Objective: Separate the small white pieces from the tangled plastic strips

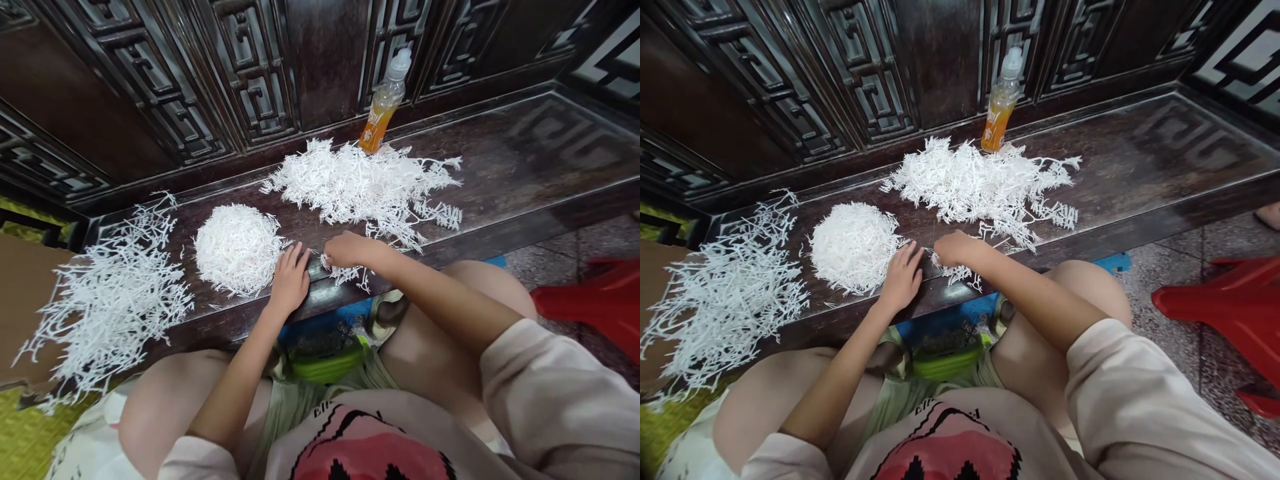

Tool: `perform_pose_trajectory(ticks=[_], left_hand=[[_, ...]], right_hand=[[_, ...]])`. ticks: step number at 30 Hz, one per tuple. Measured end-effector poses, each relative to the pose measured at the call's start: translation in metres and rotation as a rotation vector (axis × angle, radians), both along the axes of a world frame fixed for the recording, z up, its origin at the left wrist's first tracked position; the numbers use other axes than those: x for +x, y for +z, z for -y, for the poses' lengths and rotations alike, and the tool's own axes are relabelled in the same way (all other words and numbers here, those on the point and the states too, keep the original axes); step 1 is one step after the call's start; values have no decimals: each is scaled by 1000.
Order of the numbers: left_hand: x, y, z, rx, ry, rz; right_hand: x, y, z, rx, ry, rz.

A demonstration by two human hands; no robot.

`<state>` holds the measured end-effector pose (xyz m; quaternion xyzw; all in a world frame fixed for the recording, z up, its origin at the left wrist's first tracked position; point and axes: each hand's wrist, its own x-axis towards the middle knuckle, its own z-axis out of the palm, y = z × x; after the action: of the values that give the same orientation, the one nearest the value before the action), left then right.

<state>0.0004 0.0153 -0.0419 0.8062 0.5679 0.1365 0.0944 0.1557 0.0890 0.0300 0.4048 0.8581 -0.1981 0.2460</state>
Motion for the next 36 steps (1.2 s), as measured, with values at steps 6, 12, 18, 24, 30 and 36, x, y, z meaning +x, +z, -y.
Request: perform_pose_trajectory(ticks=[6, 12, 18, 24, 30, 36], left_hand=[[7, -12, -2, -15, -177, -216], [4, -6, 0, 22, 83, -233], [-1, 0, 3, 70, 284, -94], [0, 8, 4, 157, 384, 102], [0, 29, 0, 130, 312, 204], [6, 35, 2, -66, 103, 327]], right_hand=[[2, -7, 0, 80, -6, 23], [-2, -8, 1, 76, -14, 41], [3, -3, 0, 22, 4, -8], [9, 4, -1, -57, 12, -130], [6, 6, 2, -54, 28, -201], [2, 4, 10, 44, 75, -252]])
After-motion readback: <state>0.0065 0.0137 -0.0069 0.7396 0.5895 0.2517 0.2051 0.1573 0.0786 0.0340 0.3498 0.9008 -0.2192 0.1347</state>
